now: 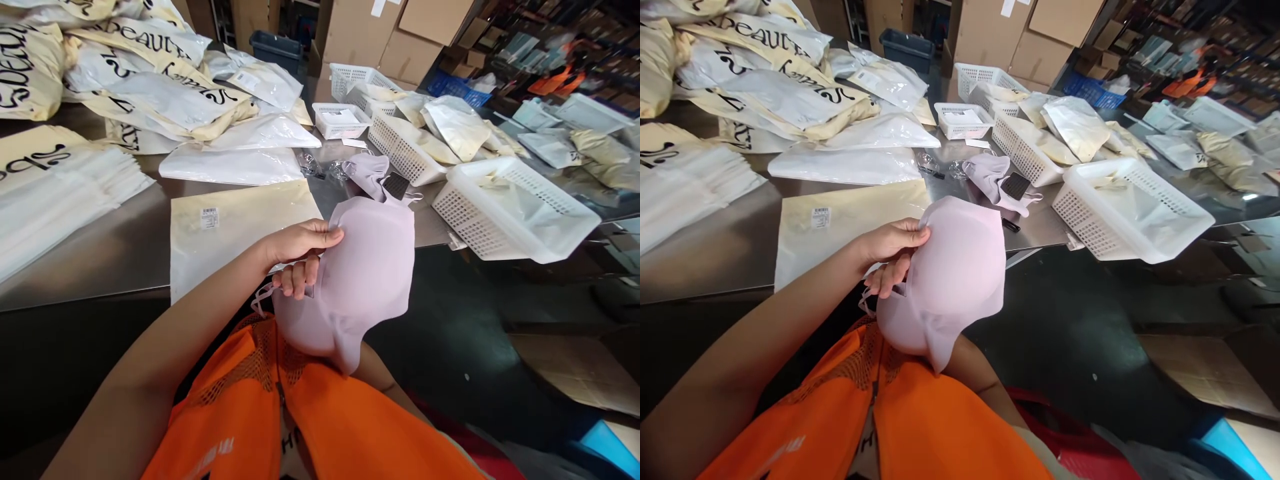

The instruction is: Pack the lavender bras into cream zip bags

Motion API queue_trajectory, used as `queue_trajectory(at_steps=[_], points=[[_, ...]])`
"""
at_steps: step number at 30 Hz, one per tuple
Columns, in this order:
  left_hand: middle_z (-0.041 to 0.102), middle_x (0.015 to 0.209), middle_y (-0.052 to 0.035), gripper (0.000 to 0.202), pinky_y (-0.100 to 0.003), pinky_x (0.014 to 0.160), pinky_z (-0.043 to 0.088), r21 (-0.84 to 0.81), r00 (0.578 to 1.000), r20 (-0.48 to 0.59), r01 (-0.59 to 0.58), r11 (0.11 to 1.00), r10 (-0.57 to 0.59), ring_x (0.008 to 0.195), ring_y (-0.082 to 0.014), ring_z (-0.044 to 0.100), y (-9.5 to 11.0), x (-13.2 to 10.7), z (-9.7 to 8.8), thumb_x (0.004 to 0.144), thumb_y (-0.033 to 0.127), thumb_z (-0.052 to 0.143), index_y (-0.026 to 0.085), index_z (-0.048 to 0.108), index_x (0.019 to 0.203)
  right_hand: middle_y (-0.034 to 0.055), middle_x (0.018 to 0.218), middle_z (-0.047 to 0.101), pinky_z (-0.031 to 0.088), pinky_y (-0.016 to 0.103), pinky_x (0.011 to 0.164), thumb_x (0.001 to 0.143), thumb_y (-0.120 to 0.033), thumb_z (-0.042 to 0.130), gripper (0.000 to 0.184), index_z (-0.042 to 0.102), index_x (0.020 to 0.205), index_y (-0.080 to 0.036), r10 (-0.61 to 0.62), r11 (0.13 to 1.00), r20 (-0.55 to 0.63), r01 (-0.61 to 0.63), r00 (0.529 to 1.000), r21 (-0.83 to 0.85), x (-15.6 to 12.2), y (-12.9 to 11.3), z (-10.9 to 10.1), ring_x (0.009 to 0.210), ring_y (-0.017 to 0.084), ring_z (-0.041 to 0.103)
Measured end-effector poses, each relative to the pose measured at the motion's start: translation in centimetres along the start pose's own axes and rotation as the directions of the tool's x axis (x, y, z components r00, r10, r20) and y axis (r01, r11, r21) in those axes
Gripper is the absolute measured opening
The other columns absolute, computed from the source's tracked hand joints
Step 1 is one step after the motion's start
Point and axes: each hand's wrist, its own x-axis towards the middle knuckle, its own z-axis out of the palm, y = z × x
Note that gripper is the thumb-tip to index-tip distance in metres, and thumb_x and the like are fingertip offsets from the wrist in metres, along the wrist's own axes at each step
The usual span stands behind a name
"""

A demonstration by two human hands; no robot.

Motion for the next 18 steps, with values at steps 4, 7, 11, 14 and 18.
queue_trajectory(at_steps=[4, 7, 11, 14, 18], points=[[0.053, 0.039, 0.0050, 0.056, -0.011, 0.027, 0.026, -0.011, 0.999, -0.034, -0.018, 1.000, 0.017, 0.026, -0.0139, 0.049, -0.6, 0.1, -0.3, 0.074, 0.064, 0.073, 0.020, 0.058, 0.105, 0.0018, 0.075, 0.064, 0.046, 0.046, 0.082, 0.068, -0.077, 0.053, 0.056, 0.062, 0.109, -0.039, 0.025, 0.999, -0.027, -0.024, 0.999, 0.035, 1.1, 1.2, 0.2, 0.087, 0.029, 0.061], [0.052, 0.038, 0.0043, 0.057, -0.012, 0.027, 0.027, 0.003, 0.998, -0.057, -0.036, 0.999, 0.036, 0.026, -0.0142, 0.050, -1.1, 0.3, -0.7, 0.071, 0.066, 0.074, 0.018, 0.061, 0.098, 0.0021, 0.074, 0.063, 0.047, 0.044, 0.081, 0.072, -0.076, 0.053, 0.053, 0.062, 0.107, -0.036, 0.025, 0.998, -0.070, -0.021, 0.997, 0.055, 1.3, 1.5, 0.7, 0.084, 0.027, 0.062], [0.054, 0.038, 0.0009, 0.053, -0.012, 0.025, 0.026, -0.009, 0.997, -0.033, -0.066, 0.998, 0.065, 0.025, -0.0135, 0.048, -1.2, 0.1, -0.5, 0.072, 0.065, 0.073, 0.015, 0.062, 0.088, 0.0074, 0.100, 0.064, 0.050, 0.041, 0.085, 0.089, -0.064, 0.053, 0.052, 0.061, 0.116, -0.019, 0.000, 0.997, -0.158, 0.012, 0.987, 0.072, 0.9, 1.4, 2.3, 0.093, 0.021, 0.061], [0.054, 0.037, 0.0004, 0.054, -0.012, 0.024, 0.026, -0.025, 0.997, -0.009, -0.079, 0.997, 0.079, 0.024, -0.0134, 0.047, -1.1, -0.1, -0.3, 0.071, 0.067, 0.072, 0.016, 0.062, 0.083, 0.0095, 0.115, 0.061, 0.054, 0.040, 0.086, 0.095, -0.051, 0.056, 0.044, 0.058, 0.121, -0.016, -0.031, 0.996, -0.227, 0.050, 0.973, 0.079, 0.5, 1.4, 3.8, 0.100, 0.020, 0.060], [0.054, 0.037, -0.0004, 0.056, -0.014, 0.025, 0.032, -0.009, 0.999, -0.018, -0.037, 0.999, 0.037, 0.027, -0.0154, 0.052, -0.9, -0.3, -0.1, 0.070, 0.070, 0.072, 0.016, 0.057, 0.071, 0.0096, 0.118, 0.059, 0.055, 0.040, 0.085, 0.095, -0.044, 0.058, 0.039, 0.057, 0.123, -0.016, -0.074, 0.992, -0.289, 0.101, 0.954, 0.080, 0.2, 1.4, 5.1, 0.102, 0.020, 0.060]])
